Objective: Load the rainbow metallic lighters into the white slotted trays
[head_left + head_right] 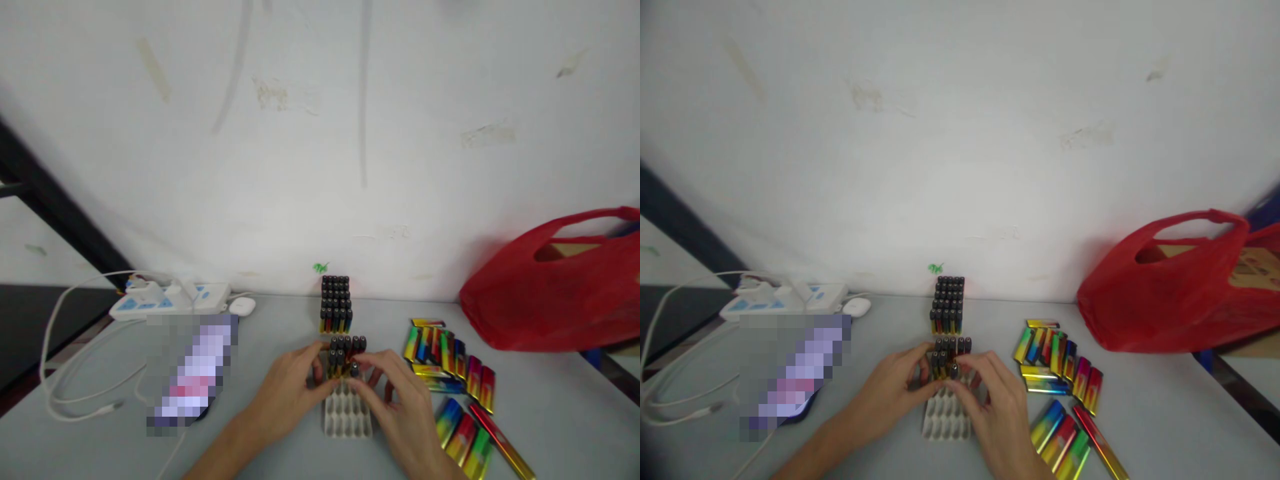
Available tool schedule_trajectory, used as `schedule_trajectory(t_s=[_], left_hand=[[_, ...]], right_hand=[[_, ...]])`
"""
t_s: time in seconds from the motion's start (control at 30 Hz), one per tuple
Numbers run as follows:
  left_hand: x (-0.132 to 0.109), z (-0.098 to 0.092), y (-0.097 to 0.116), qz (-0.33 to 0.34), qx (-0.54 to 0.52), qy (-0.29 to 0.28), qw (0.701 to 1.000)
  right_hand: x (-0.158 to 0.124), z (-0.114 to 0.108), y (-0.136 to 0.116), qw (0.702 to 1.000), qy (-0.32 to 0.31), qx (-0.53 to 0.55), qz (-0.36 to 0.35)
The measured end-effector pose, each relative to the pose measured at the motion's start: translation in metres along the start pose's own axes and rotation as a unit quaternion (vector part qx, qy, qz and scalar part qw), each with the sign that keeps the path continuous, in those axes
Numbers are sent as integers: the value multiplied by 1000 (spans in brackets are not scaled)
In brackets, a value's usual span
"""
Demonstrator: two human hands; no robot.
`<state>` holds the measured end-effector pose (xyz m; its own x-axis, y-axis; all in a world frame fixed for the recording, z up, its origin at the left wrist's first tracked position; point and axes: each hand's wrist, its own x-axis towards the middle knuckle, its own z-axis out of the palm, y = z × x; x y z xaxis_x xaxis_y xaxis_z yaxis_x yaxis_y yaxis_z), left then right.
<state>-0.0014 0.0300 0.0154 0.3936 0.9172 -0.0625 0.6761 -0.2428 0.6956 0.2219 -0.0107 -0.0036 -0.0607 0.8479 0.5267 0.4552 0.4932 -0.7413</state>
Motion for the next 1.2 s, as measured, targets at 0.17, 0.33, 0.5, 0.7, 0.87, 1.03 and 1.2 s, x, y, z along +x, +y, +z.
schedule_trajectory(t_s=[0.17, 0.33, 0.5, 0.7, 0.87, 1.03, 1.2], left_hand=[[0, 1, -1, -1, -3, 2, 1000], [0, 2, -1, 2, -8, 5, 1000], [0, 3, -3, -9, -1, 2, 1000], [-1, 4, -3, -20, -3, 3, 1000], [-2, 3, -2, -22, -13, 1, 1000], [-2, 2, 1, -28, -10, -1, 1000], [-1, 0, 2, -33, -6, -6, 999]], right_hand=[[-1, 2, 4, 1000, 21, -4, 12], [-1, 1, 5, 999, 29, -25, 9], [6, -16, 3, 991, 21, -134, 5], [14, -63, 19, 940, -109, -318, 65], [14, -101, 41, 913, -168, -345, 136], [18, -115, 36, 895, -180, -368, 179], [19, -112, 32, 889, -179, -383, 176]])
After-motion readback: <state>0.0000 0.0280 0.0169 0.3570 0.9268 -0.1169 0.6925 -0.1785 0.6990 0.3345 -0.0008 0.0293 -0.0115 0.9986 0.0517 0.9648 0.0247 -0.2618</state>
